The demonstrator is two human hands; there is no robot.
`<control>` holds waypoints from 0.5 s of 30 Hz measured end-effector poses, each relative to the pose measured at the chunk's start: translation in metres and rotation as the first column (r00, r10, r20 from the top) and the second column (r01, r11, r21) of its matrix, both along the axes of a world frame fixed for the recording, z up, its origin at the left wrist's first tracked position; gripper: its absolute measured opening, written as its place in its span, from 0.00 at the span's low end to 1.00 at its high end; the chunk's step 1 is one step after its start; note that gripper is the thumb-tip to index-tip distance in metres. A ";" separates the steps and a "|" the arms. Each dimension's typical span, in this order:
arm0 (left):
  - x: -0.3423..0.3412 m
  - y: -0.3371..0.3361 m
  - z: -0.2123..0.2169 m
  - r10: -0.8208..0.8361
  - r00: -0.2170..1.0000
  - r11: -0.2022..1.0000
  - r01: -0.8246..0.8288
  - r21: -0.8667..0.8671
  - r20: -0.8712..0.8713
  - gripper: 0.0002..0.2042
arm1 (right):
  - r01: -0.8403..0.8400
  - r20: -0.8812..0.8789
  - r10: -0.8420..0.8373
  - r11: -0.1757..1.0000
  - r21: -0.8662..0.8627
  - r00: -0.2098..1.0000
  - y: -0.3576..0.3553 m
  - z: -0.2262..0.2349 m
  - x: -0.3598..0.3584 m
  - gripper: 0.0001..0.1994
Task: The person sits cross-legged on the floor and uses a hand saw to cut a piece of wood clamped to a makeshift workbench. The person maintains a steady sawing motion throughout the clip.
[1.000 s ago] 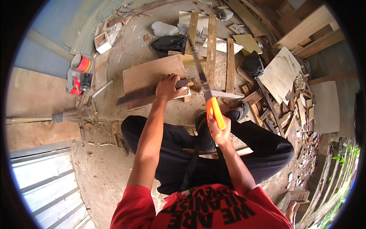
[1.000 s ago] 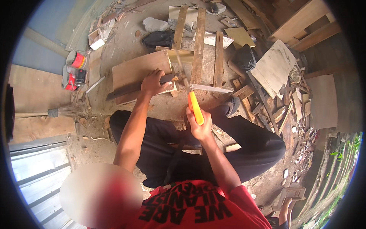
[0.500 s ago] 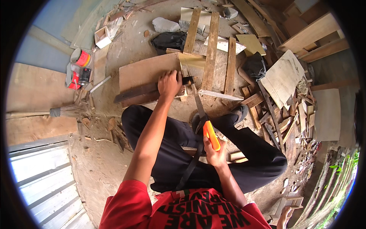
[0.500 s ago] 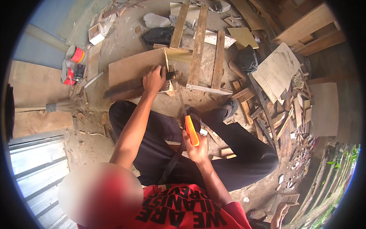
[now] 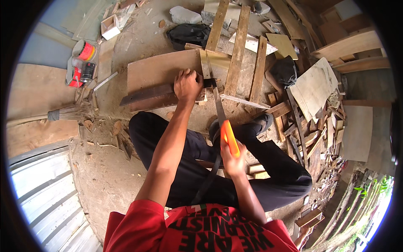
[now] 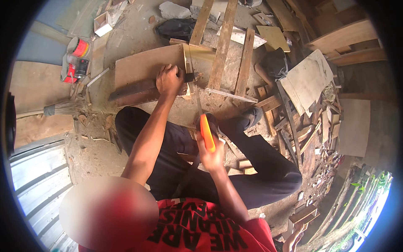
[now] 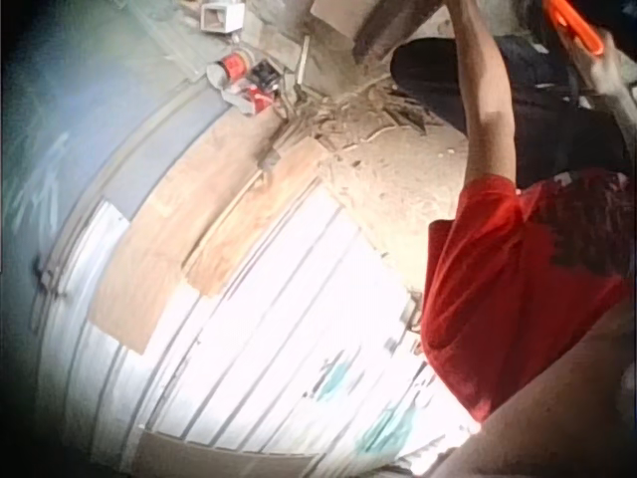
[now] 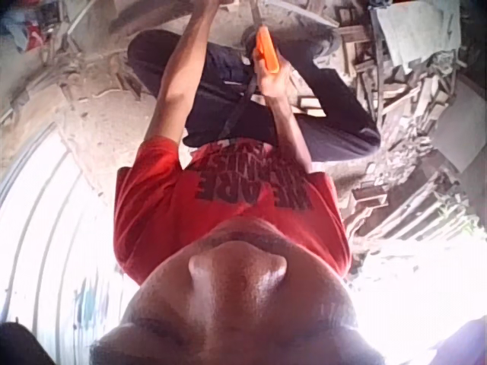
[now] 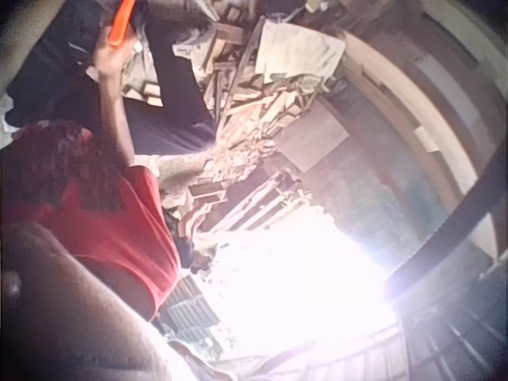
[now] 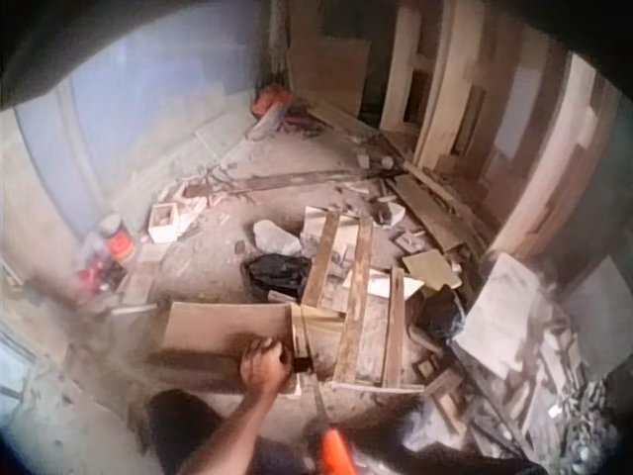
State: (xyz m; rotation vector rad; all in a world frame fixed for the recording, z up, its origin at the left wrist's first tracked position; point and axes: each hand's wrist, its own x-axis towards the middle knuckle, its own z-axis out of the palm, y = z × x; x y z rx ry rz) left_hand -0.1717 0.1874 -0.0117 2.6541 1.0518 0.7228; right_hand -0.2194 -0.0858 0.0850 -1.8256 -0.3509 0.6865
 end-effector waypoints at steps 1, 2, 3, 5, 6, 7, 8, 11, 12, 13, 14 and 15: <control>0.003 -0.001 0.002 -0.006 1.000 1.000 0.006 -0.015 -0.016 0.10 | 0.018 -0.031 -0.019 1.000 -0.004 0.999 0.013 -0.013 0.006 0.09; 0.005 0.000 0.002 0.013 1.000 1.000 -0.013 0.000 -0.021 0.10 | -0.021 0.129 0.017 0.999 0.031 0.992 0.018 -0.022 0.003 0.09; 0.007 0.001 0.001 0.030 0.999 0.999 -0.030 0.014 -0.026 0.10 | -0.065 0.287 0.045 0.996 0.059 0.957 0.020 -0.028 0.002 0.09; 0.001 0.000 -0.006 0.070 0.997 0.997 -0.069 0.017 -0.031 0.10 | -0.034 0.158 0.024 0.998 0.058 0.987 0.011 -0.013 -0.005 0.07; 0.001 -0.001 -0.007 0.078 0.997 0.997 -0.078 0.014 -0.019 0.10 | 0.014 0.095 -0.025 0.993 0.121 0.995 -0.004 -0.010 -0.014 0.07; 0.004 0.004 -0.005 0.089 0.996 0.996 -0.089 0.024 0.003 0.10 | 0.061 0.036 -0.070 0.979 0.193 0.997 -0.017 -0.009 -0.020 0.07; 0.003 0.005 -0.005 0.082 0.997 0.996 -0.082 0.022 0.010 0.10 | -0.031 0.136 0.011 0.990 0.141 0.991 -0.042 -0.009 -0.031 0.06; 0.002 0.002 -0.002 0.080 0.996 0.997 -0.081 0.012 0.028 0.10 | -0.113 0.196 0.107 0.994 0.015 0.975 -0.095 0.009 -0.050 0.05; 0.002 0.003 -0.001 0.093 0.995 0.995 -0.093 0.017 0.034 0.10 | -0.117 0.219 0.138 0.987 -0.110 0.966 -0.100 0.005 -0.045 0.06; 0.001 -0.001 0.000 0.095 0.995 0.995 -0.095 0.015 0.037 0.10 | -0.167 0.220 0.187 0.980 -0.107 0.957 -0.094 0.007 -0.034 0.06; 0.004 -0.003 0.001 0.101 0.995 0.993 -0.101 -0.059 0.002 0.11 | -0.090 0.166 0.080 0.994 0.056 0.983 -0.069 0.013 -0.022 0.06; 0.004 -0.005 0.000 0.093 0.996 0.993 -0.094 -0.078 -0.014 0.11 | -0.036 0.029 0.034 0.994 0.107 0.999 -0.052 0.002 -0.008 0.08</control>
